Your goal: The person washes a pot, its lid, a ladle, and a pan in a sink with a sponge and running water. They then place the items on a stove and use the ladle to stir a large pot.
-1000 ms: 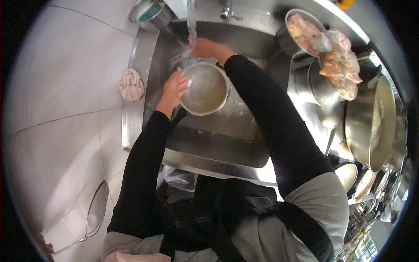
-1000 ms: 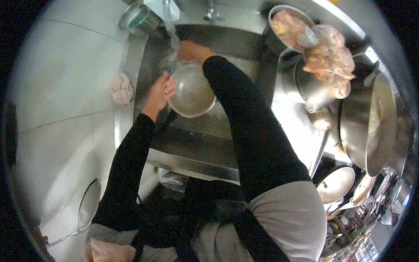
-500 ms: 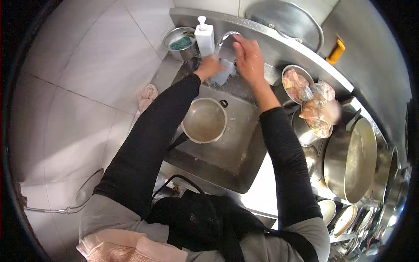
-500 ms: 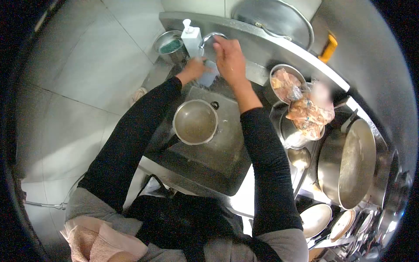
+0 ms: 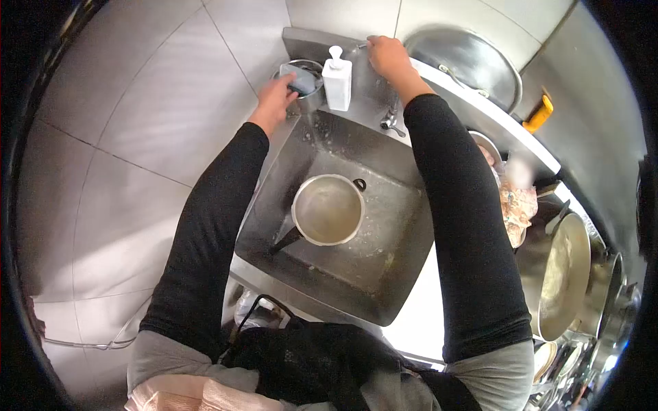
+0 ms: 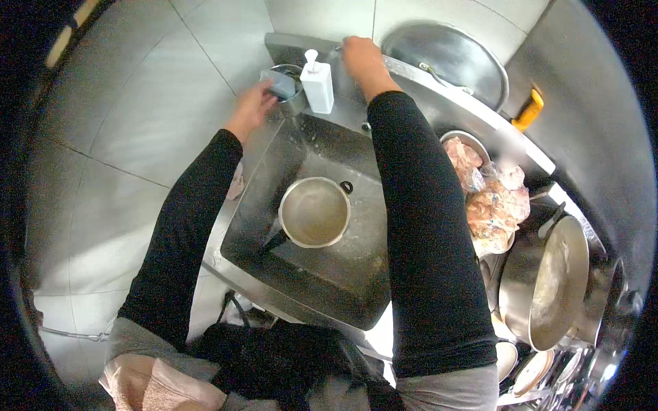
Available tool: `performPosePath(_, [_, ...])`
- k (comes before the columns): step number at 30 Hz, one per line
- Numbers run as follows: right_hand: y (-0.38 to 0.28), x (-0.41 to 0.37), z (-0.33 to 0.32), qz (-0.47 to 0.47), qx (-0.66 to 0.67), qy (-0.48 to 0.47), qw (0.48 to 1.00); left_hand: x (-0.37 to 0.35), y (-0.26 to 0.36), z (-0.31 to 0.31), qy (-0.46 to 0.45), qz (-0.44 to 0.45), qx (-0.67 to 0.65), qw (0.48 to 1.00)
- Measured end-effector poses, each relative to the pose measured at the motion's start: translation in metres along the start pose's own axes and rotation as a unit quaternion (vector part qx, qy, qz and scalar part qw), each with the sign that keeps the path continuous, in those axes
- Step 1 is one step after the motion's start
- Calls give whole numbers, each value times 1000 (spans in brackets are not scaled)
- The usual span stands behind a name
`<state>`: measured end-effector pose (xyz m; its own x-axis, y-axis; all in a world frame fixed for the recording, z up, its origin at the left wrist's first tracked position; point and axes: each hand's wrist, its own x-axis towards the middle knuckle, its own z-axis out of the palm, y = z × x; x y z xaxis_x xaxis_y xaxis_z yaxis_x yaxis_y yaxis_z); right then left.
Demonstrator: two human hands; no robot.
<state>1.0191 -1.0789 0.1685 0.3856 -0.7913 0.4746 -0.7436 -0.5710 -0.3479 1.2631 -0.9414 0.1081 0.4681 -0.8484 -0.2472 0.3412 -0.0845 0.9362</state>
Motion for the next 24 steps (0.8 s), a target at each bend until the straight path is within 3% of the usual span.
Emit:
performPosePath(1, [3,-1,4,5,3,10,1000,-2,-6,4,-3,-6,1,1000])
performPosePath(3, [-9,-6,2,5,-21,-19,1000,-16,-16,23,111,104,60,987])
performPosePath(4, [-14,-11,-6,4,-45,-45,998,-29,-23,40,102,98,61,988])
performPosePath(6, [-36,-38,-20,-9,22,-50,998,-61,-30,67,-164,-35,-23,986])
performPosePath(8, [-42,-72,-49,-22,83,-54,995,-84,-43,84,-196,-55,-49,978])
performPosePath(10, [-28,-102,-82,-95,113,-194,970,-112,-58,85,-230,-78,-73,967])
performPosePath(11, [-11,-113,-94,-84,108,-191,972,-130,-67,71,-287,-93,-40,953])
performPosePath(12, [12,-123,-105,-109,157,-129,973,-147,-78,61,-342,-104,-9,934])
performPosePath(13, [34,-133,-115,-136,206,-67,967,-166,-88,54,-327,-110,55,937])
performPosePath(14, [61,-127,-119,-209,106,35,971,-182,-99,46,-309,-115,120,936])
performPosePath(15, [74,-119,-130,-206,104,36,972,-183,-125,31,-298,-122,143,936])
performPosePath(16, [82,-110,-146,-92,18,-87,992,-182,-147,17,-285,-127,167,935])
performPosePath(17, [88,-102,-157,25,-67,-207,976,-191,-150,13,-289,-126,169,934])
performPosePath(19, [98,-94,-148,29,-123,-170,977,-208,-153,9,-252,-136,240,928])
performPosePath(24, [82,-87,-140,-33,-224,-114,967,-233,-139,-22,-213,-87,238,944])
